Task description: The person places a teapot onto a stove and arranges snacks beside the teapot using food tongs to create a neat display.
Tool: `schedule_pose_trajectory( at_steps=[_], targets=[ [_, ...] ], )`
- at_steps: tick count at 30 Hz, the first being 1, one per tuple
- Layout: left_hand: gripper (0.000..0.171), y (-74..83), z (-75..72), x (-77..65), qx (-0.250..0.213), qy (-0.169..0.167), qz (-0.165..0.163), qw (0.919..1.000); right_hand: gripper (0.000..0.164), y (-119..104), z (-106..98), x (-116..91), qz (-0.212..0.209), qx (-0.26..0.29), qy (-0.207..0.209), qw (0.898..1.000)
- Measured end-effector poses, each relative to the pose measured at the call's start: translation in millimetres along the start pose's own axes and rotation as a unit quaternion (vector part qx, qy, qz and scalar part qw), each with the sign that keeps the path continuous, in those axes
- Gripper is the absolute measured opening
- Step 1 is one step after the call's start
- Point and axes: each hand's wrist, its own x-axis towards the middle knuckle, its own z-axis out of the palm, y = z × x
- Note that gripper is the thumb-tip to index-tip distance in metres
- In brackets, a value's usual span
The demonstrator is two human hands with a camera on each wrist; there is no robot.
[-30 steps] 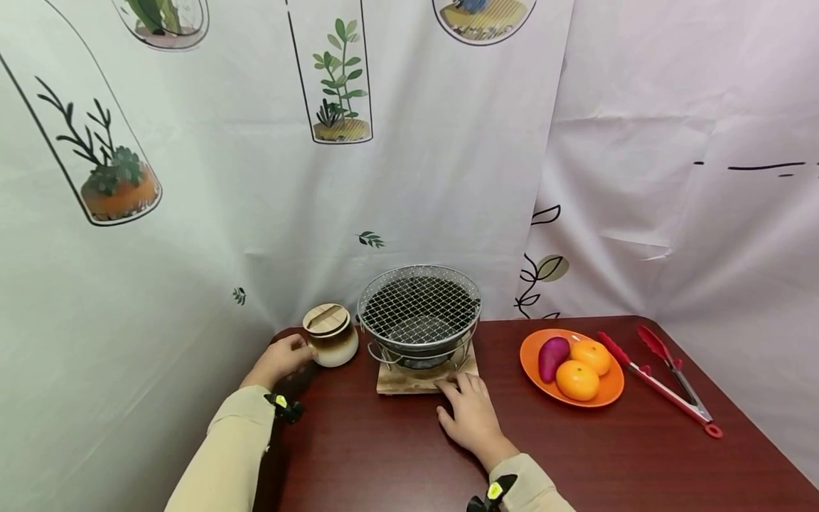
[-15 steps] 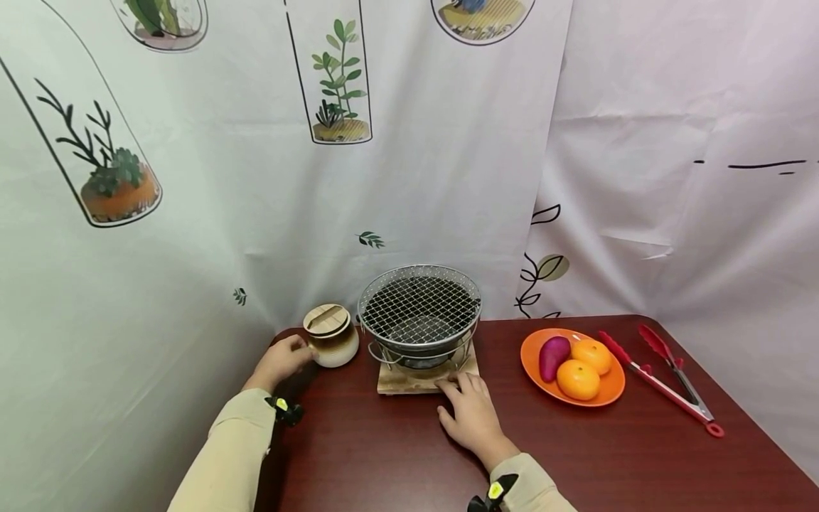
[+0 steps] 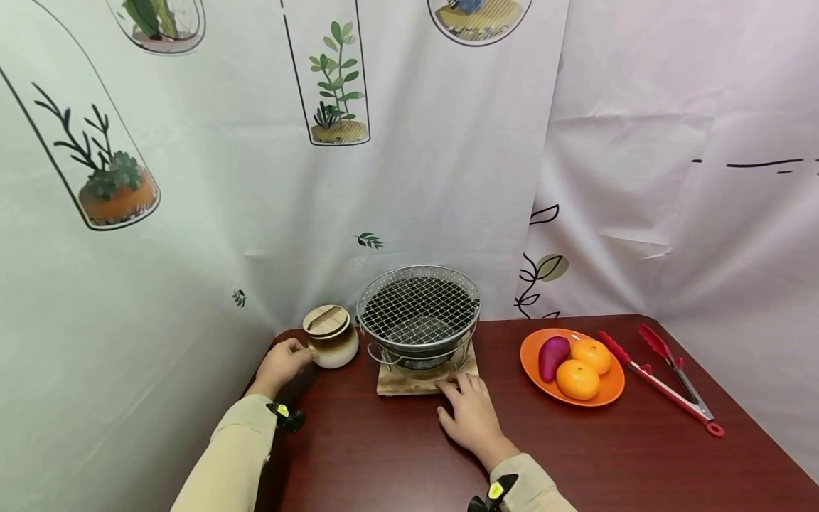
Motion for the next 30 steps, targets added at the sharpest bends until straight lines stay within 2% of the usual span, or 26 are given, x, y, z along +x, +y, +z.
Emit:
schedule_pose_trajectory(
  at_steps=[7,18,30],
  targets=[
    [0.03,0.8,2.7,-2.6,0.002,0.009,-0.016,0.9998,0.042,-1,-1,0,0.008,-0.001,-0.01,1.0],
    [0.03,-0.1,2.8,-3.9,-0.007,0.015,-0.019,0.9997,0.041,-2,-3,0,0.011,0.003,-0.015,1.0],
    [0.031,3.8,-7.6,-2.7,-0.01,0.025,-0.029,0.9992,0.041,-3,-6,2,0.013,0.002,-0.019,1.0]
  ],
)
